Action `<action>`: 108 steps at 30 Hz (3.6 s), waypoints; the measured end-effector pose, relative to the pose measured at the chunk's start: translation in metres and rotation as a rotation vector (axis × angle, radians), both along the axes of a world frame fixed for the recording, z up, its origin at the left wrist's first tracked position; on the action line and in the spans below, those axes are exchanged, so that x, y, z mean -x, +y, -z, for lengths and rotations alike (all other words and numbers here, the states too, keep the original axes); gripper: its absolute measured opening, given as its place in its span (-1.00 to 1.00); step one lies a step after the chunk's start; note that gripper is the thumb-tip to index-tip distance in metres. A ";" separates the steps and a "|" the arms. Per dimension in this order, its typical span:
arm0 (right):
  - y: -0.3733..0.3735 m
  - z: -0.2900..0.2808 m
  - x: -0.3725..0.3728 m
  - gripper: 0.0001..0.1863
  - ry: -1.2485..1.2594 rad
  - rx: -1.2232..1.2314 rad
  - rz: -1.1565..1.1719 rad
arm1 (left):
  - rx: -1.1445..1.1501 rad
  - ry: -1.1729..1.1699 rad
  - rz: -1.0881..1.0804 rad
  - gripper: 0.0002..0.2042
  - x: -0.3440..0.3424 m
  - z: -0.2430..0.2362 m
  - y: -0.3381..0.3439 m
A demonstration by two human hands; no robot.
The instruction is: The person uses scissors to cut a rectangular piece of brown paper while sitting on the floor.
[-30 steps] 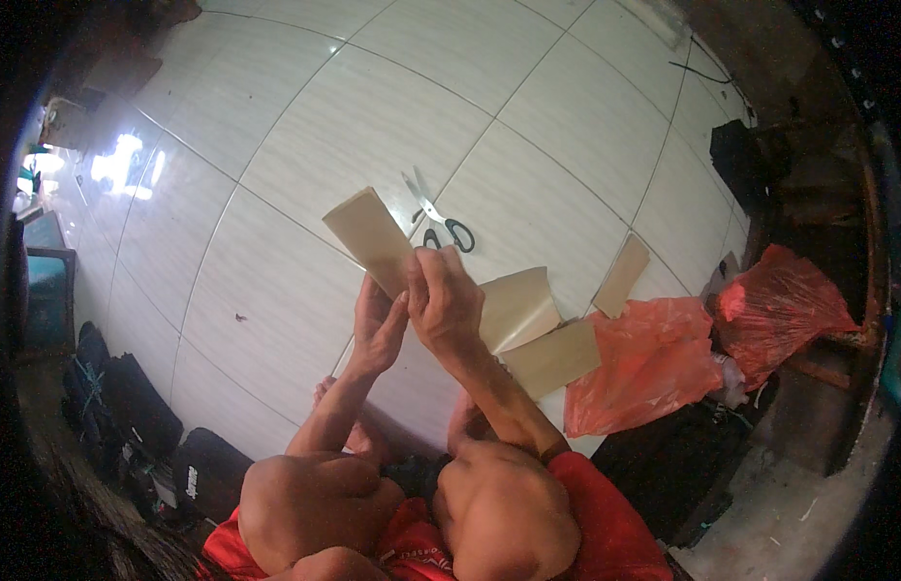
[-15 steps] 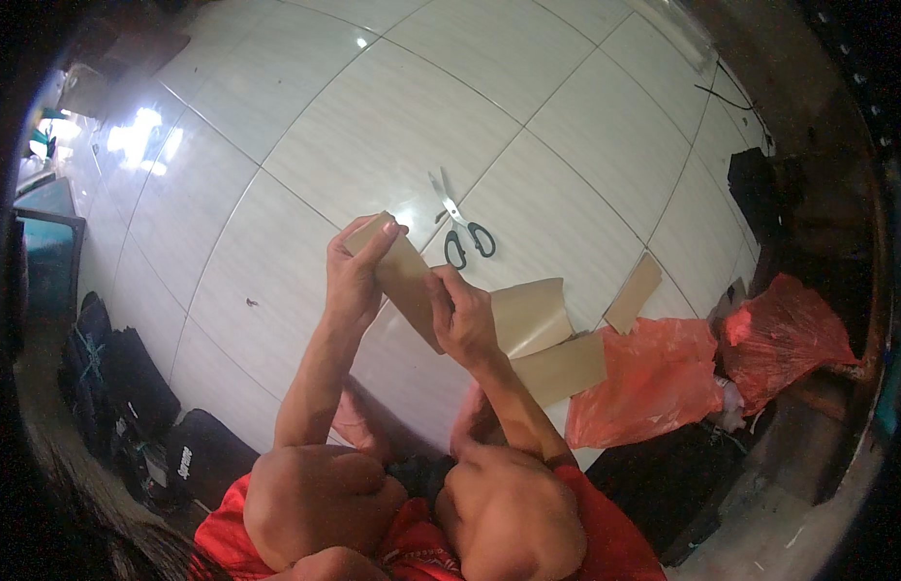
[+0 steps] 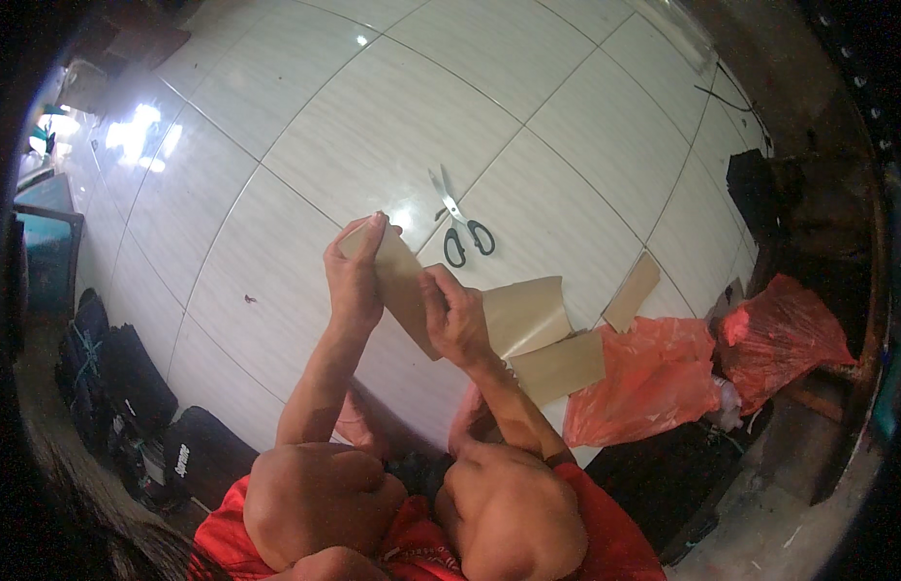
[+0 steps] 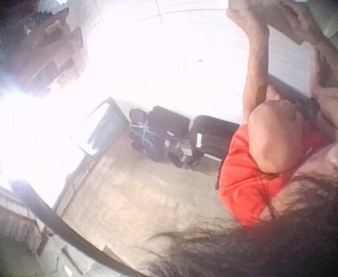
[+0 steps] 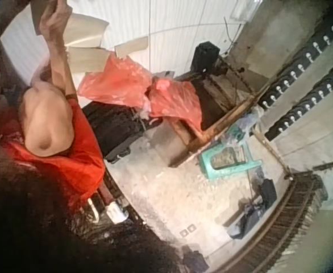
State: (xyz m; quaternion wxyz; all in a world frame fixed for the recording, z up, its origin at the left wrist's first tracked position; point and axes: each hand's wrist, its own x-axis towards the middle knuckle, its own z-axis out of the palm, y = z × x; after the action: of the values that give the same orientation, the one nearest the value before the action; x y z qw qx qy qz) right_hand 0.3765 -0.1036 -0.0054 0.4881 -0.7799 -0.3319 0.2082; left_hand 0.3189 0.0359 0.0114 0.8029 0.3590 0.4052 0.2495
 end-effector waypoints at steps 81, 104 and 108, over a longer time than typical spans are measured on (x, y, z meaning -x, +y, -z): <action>0.029 0.005 -0.028 -0.62 -0.091 0.053 0.348 | -0.481 0.156 0.324 -0.69 0.018 0.040 -0.028; 0.026 0.012 -0.055 -0.55 -0.145 0.063 0.508 | -0.355 0.125 0.665 -0.67 0.031 0.049 -0.043; 0.025 0.012 -0.061 -0.56 -0.078 0.092 0.529 | -0.469 0.131 0.645 -0.71 0.027 0.048 -0.046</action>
State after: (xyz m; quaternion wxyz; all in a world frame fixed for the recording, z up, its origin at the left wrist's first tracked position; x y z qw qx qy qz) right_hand 0.4375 -0.0782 -0.0176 0.4764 -0.8683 -0.1255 0.0583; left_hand 0.2919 -0.0098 -0.0362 0.7089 0.6563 0.2542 0.0469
